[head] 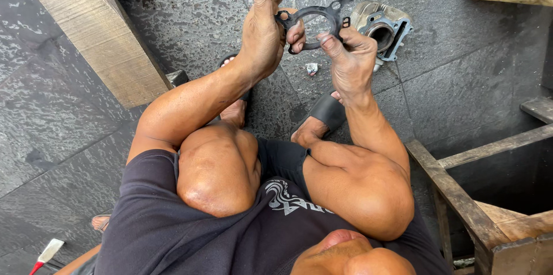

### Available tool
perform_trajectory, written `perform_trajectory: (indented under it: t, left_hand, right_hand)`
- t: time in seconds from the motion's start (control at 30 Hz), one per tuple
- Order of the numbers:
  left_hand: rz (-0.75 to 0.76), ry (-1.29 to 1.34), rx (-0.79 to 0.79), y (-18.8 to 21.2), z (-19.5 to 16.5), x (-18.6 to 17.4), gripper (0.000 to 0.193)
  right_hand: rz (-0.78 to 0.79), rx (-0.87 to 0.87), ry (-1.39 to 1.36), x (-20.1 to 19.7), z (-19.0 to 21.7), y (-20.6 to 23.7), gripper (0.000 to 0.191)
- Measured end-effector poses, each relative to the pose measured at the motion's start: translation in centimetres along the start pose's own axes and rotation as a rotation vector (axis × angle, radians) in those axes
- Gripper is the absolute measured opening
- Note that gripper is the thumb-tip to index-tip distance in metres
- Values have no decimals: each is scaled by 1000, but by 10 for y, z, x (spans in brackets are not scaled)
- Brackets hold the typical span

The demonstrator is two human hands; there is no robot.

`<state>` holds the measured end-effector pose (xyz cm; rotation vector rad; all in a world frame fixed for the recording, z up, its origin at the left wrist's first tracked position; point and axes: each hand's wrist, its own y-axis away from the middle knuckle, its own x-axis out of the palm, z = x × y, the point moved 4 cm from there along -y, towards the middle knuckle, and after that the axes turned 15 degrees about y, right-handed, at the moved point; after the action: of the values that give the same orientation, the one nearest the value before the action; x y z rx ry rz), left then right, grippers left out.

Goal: The person sits on the floor and handles several engine gaskets and a metal engine casing. They align and fit a black rubber gasket onto the metal casing, then handle a copper ring and a metal plate, placing them into a tray.

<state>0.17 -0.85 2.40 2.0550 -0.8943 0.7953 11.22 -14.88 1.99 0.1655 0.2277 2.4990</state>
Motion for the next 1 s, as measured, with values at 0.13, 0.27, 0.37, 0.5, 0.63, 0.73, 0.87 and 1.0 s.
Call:
perform_trajectory:
  t: [0.13, 0.27, 0.37, 0.5, 0.63, 0.73, 0.87, 1.0]
  left_hand:
    - [-30, 146, 6, 2, 3, 1, 91]
    - [-87, 214, 114, 3, 1, -2, 91]
    - [-94, 260, 124, 1, -3, -8, 92]
    - [-103, 268, 86, 0, 2, -7, 91]
    - [-58, 139, 58, 1, 6, -4, 91]
    - [-124, 139, 28, 2, 7, -10, 92]
    - [-126, 150, 34, 3, 7, -13, 93]
    - [-115, 198, -24, -2, 16, -4, 93]
  right_hand:
    - [-74, -63, -46, -13, -16, -1, 15]
    - [-90, -102, 42, -18, -8, -2, 18]
    - [-172, -62, 179, -27, 4, -2, 18]
    - [-6, -248, 335, -19, 12, 1, 26]
    - [6, -178, 269, -20, 0, 1, 20]
    - [-156, -99, 121, -32, -2, -3, 19]
    - [-98, -98, 143, -34, 12, -6, 26]
    - [113, -90, 273, -22, 15, -6, 18]
